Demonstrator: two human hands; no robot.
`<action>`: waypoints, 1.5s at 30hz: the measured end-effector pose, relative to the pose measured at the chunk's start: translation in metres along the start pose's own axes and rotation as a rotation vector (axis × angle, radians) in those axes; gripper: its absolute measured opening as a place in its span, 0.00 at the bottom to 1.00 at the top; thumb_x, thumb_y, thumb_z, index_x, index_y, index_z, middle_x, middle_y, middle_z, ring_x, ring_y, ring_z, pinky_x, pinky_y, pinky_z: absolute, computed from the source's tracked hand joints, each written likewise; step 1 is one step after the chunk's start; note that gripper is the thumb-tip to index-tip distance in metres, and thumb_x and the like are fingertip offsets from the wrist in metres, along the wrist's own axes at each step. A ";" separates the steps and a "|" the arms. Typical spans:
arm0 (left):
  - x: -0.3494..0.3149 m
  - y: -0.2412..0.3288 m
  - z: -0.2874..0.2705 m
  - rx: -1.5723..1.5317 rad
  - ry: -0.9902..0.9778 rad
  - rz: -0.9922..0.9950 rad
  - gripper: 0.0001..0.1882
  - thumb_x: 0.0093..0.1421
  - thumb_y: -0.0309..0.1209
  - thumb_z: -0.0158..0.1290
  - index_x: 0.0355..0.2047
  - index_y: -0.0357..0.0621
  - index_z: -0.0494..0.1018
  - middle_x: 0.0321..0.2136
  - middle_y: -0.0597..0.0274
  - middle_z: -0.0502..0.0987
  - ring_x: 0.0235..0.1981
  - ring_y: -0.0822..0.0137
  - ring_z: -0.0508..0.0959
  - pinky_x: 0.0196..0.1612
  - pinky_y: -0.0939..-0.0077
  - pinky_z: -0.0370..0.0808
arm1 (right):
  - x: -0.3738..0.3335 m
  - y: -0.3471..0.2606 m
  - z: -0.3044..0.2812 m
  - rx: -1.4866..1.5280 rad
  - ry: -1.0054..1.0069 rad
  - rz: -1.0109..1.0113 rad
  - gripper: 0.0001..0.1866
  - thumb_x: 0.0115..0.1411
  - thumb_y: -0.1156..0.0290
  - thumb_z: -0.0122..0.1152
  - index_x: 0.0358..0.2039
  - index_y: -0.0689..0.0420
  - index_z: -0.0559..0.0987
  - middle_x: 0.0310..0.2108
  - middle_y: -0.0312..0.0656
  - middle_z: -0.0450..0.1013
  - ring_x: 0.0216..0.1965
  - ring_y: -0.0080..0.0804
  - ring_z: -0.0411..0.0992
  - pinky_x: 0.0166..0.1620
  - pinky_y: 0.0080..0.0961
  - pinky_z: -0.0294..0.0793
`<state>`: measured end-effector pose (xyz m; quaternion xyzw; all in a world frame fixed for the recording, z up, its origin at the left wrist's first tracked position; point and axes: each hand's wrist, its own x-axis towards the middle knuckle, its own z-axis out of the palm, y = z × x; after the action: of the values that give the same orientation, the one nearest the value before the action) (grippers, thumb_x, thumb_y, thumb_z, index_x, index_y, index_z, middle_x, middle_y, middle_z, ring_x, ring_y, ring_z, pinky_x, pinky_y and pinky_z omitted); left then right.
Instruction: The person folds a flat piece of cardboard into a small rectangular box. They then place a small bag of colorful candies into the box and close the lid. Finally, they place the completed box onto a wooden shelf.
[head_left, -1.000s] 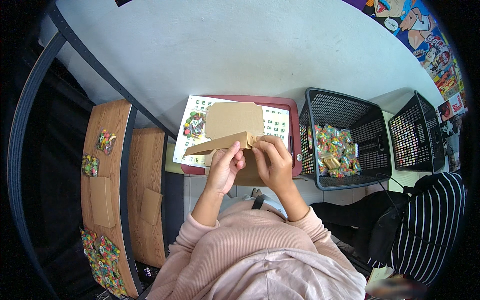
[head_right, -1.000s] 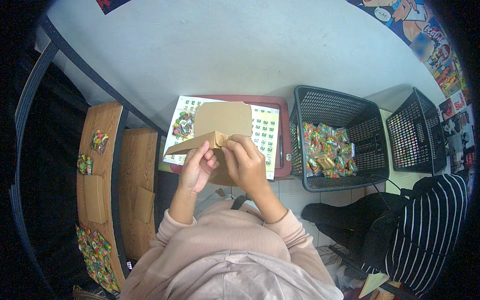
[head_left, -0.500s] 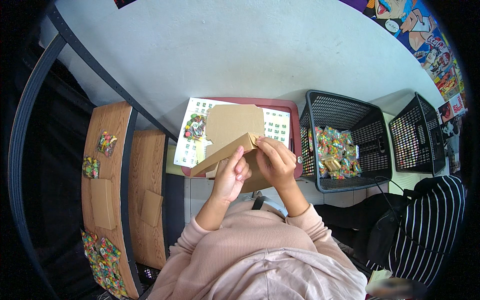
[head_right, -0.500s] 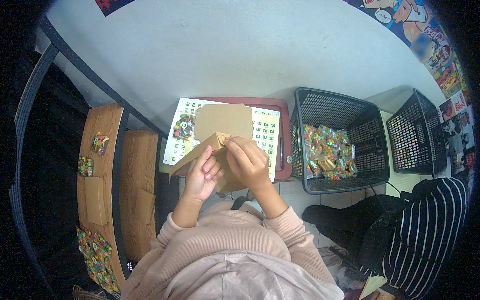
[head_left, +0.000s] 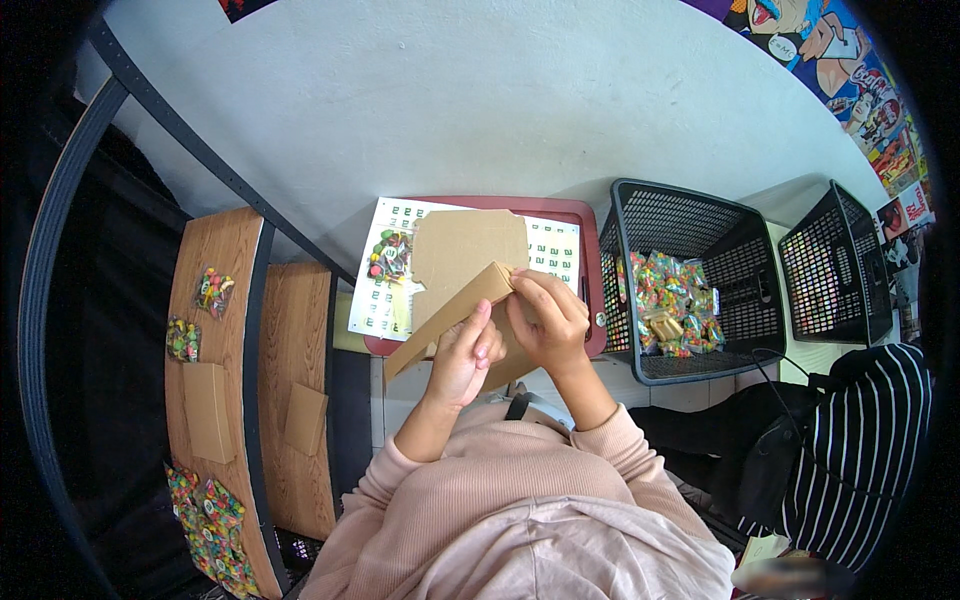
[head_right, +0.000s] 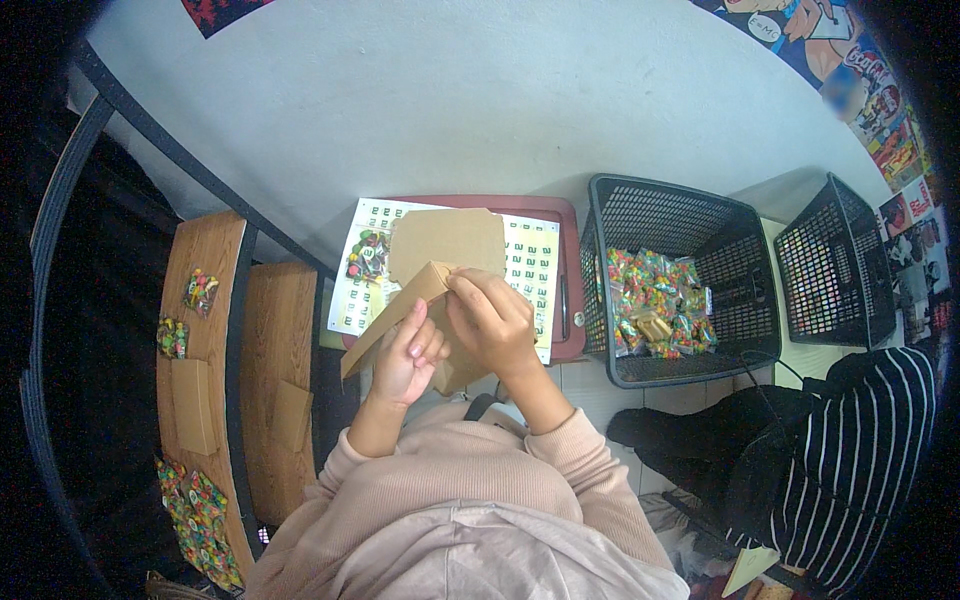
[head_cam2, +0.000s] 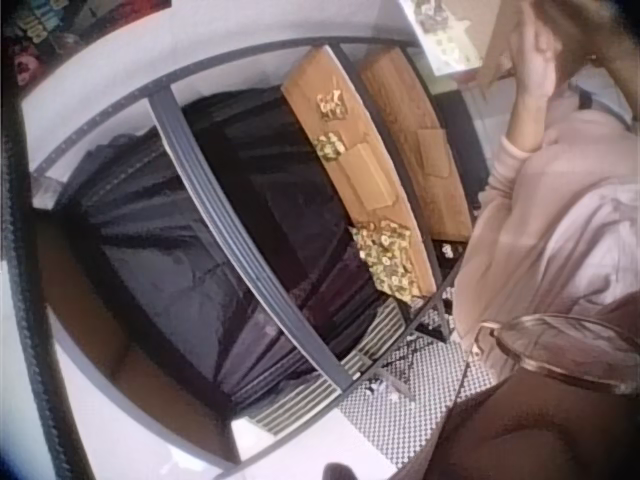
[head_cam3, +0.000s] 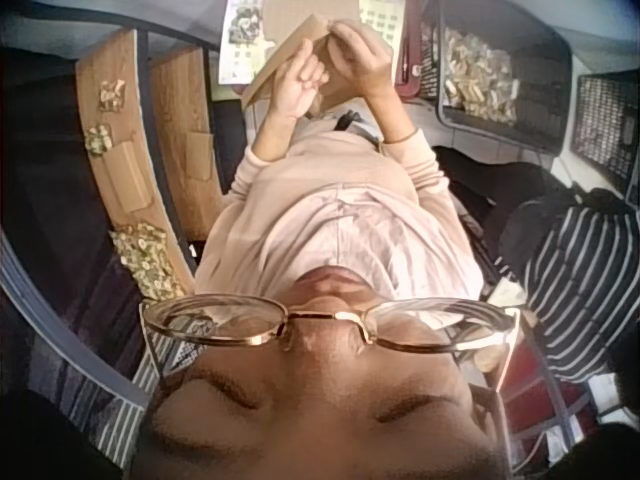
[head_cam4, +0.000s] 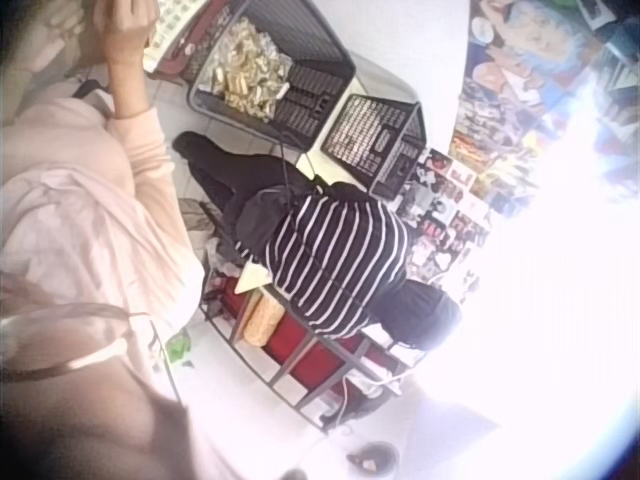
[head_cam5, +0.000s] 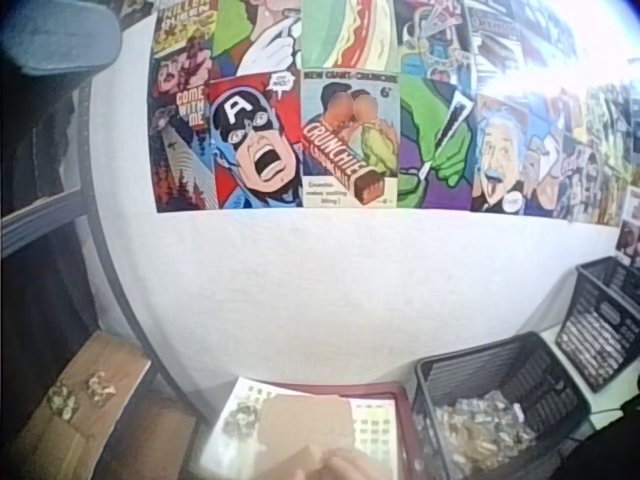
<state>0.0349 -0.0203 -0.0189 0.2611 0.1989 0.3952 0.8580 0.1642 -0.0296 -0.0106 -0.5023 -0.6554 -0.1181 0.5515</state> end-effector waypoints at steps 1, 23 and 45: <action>0.000 0.000 0.001 0.027 0.005 0.003 0.14 0.62 0.38 0.38 0.22 0.48 0.64 0.08 0.74 0.55 0.10 0.81 0.54 0.18 0.86 0.54 | -0.002 0.002 0.000 -0.007 0.006 -0.003 0.15 0.34 0.86 0.58 0.28 0.61 0.73 0.26 0.42 0.72 0.26 0.33 0.72 0.26 0.22 0.72; -0.012 0.003 -0.016 -0.033 0.342 0.441 0.18 0.60 0.37 0.41 0.47 0.42 0.60 0.41 0.59 0.68 0.41 0.68 0.69 0.37 0.74 0.72 | -0.024 0.027 -0.015 -0.205 0.345 0.187 0.12 0.40 0.88 0.56 0.27 0.61 0.72 0.23 0.43 0.70 0.24 0.33 0.71 0.25 0.23 0.70; -0.012 -0.001 0.019 0.882 0.142 0.834 0.21 0.50 0.20 0.52 0.44 0.35 0.58 0.38 0.58 0.67 0.40 0.70 0.68 0.44 0.77 0.66 | -0.079 0.039 0.011 0.267 -0.036 0.810 0.29 0.44 0.85 0.56 0.48 0.61 0.59 0.30 0.44 0.68 0.34 0.29 0.71 0.31 0.18 0.72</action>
<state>0.0387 -0.0359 -0.0035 0.6206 0.2818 0.5945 0.4266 0.1792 -0.0453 -0.0962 -0.6453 -0.4241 0.2029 0.6021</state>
